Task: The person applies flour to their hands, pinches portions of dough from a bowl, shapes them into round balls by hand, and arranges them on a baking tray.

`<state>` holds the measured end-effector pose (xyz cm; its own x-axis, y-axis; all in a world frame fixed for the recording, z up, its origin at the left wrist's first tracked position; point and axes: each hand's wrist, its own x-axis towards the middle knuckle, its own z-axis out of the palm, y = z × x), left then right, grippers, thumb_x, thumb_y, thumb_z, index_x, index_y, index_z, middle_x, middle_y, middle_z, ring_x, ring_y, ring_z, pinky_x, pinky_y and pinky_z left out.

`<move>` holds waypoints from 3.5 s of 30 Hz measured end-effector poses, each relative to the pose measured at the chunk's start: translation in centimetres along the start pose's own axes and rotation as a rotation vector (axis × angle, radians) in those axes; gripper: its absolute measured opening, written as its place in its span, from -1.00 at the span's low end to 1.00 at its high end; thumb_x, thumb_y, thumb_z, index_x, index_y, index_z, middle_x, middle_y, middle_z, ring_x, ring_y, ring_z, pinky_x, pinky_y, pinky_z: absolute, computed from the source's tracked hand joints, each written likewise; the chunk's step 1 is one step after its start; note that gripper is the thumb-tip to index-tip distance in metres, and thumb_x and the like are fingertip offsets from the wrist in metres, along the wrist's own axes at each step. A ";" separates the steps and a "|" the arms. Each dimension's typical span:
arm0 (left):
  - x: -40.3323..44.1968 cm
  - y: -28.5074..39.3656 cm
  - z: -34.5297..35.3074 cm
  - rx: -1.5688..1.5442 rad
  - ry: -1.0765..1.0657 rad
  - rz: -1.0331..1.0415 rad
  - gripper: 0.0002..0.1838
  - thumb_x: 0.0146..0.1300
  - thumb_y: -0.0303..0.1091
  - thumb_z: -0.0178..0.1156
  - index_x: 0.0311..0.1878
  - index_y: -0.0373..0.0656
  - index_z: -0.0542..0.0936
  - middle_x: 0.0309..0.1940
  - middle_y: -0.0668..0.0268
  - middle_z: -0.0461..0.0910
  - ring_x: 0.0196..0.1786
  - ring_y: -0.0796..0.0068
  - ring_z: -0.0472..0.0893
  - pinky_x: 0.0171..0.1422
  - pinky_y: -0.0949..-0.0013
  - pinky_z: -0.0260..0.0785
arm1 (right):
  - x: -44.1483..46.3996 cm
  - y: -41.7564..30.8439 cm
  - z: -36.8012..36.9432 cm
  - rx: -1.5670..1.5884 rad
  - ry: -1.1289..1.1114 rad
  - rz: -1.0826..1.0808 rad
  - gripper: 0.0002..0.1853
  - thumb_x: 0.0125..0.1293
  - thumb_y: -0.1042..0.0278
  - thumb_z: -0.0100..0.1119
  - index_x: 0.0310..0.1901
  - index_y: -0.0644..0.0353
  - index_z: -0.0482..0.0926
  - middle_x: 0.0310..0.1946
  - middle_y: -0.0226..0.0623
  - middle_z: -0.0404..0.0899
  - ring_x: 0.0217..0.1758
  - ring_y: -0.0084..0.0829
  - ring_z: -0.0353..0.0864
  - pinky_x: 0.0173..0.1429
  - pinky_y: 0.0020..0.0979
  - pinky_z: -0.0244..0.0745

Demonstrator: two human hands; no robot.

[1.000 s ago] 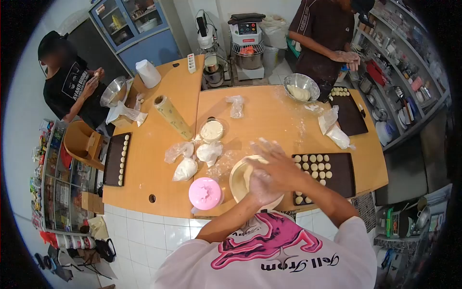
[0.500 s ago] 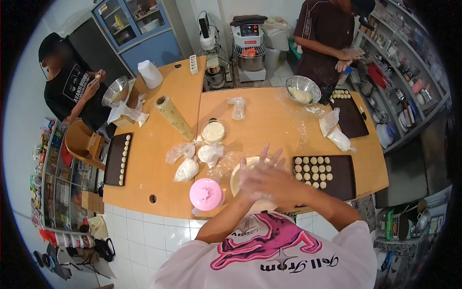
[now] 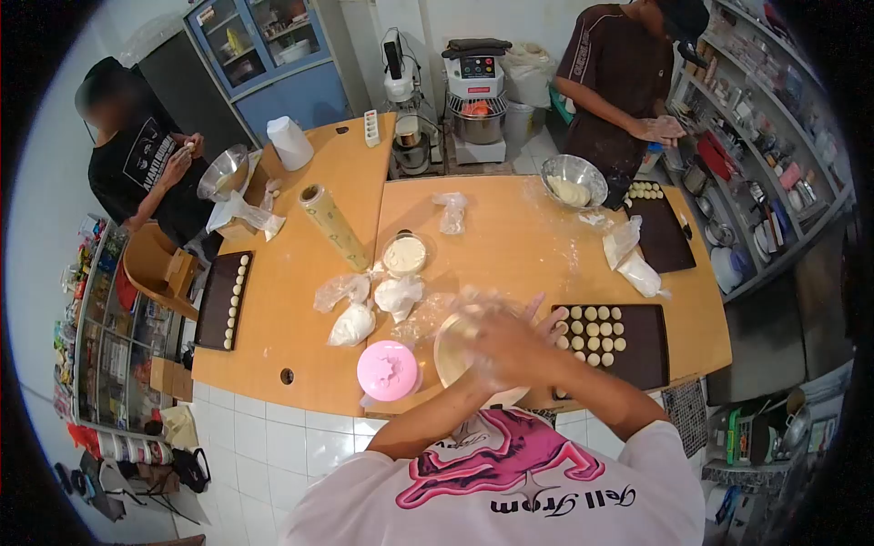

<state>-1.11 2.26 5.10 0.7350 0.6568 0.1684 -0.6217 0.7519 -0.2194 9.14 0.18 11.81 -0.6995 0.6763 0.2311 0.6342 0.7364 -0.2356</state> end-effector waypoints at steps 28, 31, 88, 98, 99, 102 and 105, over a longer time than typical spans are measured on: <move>0.8 -0.8 0.4 0.305 -0.026 -0.027 -0.09 0.25 0.45 -0.27 0.55 0.17 -0.12 0.55 0.12 -0.23 0.57 0.00 -0.21 0.55 -0.24 -0.29 | -2.0 1.4 -0.6 0.453 -0.078 -0.057 -0.52 0.35 0.18 0.01 0.30 -0.02 0.40 0.37 -0.04 0.24 0.47 -0.05 0.16 0.48 -0.09 0.05; 1.1 0.0 -1.0 0.256 -0.134 -0.004 -0.10 0.26 0.44 -0.26 0.54 0.16 -0.08 0.56 0.15 -0.23 0.57 0.00 -0.20 0.56 -0.20 -0.26 | -1.7 -1.2 -1.8 0.376 -0.037 -0.162 -0.51 0.35 0.19 0.02 0.30 0.02 0.38 0.39 -0.02 0.22 0.47 -0.06 0.16 0.48 -0.10 0.07; -3.5 6.5 -8.1 0.609 0.838 0.536 -0.64 0.34 -0.03 0.02 0.05 -0.03 0.52 -0.10 0.36 0.50 0.02 0.39 0.48 0.21 0.21 0.29 | -7.8 8.9 18.7 0.761 0.146 0.820 -0.54 0.15 0.42 0.30 0.11 0.29 0.51 -0.09 -0.09 0.61 -0.13 -0.18 0.67 -0.04 -0.26 0.59; -3.2 3.8 -5.7 2.044 0.286 0.338 -0.47 0.10 -0.42 0.35 0.19 -0.23 0.53 0.10 0.15 0.59 0.19 0.37 0.53 0.34 0.30 0.30 | -6.3 5.0 11.5 1.816 0.322 1.004 -0.65 0.36 0.12 0.19 0.00 0.22 0.52 -0.25 -0.29 0.63 -0.23 -0.38 0.70 -0.16 -0.43 0.57; -3.2 3.8 -5.6 2.010 0.331 0.363 -0.49 0.08 -0.45 0.35 0.16 -0.21 0.55 0.05 0.15 0.62 0.14 0.35 0.57 0.32 0.30 0.32 | -6.5 4.9 11.7 1.847 0.317 0.988 -0.67 0.37 0.11 0.18 -0.03 0.19 0.53 -0.25 -0.30 0.63 -0.23 -0.37 0.70 -0.16 -0.43 0.57; -3.6 3.7 -5.4 1.972 0.405 0.378 -0.51 0.05 -0.47 0.36 0.13 -0.19 0.59 -0.02 0.12 0.66 0.07 0.30 0.63 0.30 0.28 0.34 | -6.3 3.9 10.6 1.941 0.357 0.964 -0.67 0.37 0.09 0.16 -0.05 0.19 0.53 -0.27 -0.31 0.62 -0.22 -0.36 0.69 -0.15 -0.42 0.55; -3.7 4.1 -6.1 2.073 0.286 0.353 -0.46 0.02 -0.43 0.40 0.14 -0.20 0.57 -0.02 0.08 0.65 0.09 0.26 0.62 0.32 0.25 0.33 | -6.8 3.7 10.2 2.051 0.330 0.979 -0.69 0.36 0.09 0.18 -0.06 0.17 0.53 -0.27 -0.34 0.62 -0.21 -0.38 0.68 -0.12 -0.41 0.55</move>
<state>-4.75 2.58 -2.26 0.4349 0.8759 0.2090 0.1178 -0.2854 0.9511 12.88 -1.83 -0.23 -0.2995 0.8312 -0.4684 -0.5795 -0.5485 -0.6028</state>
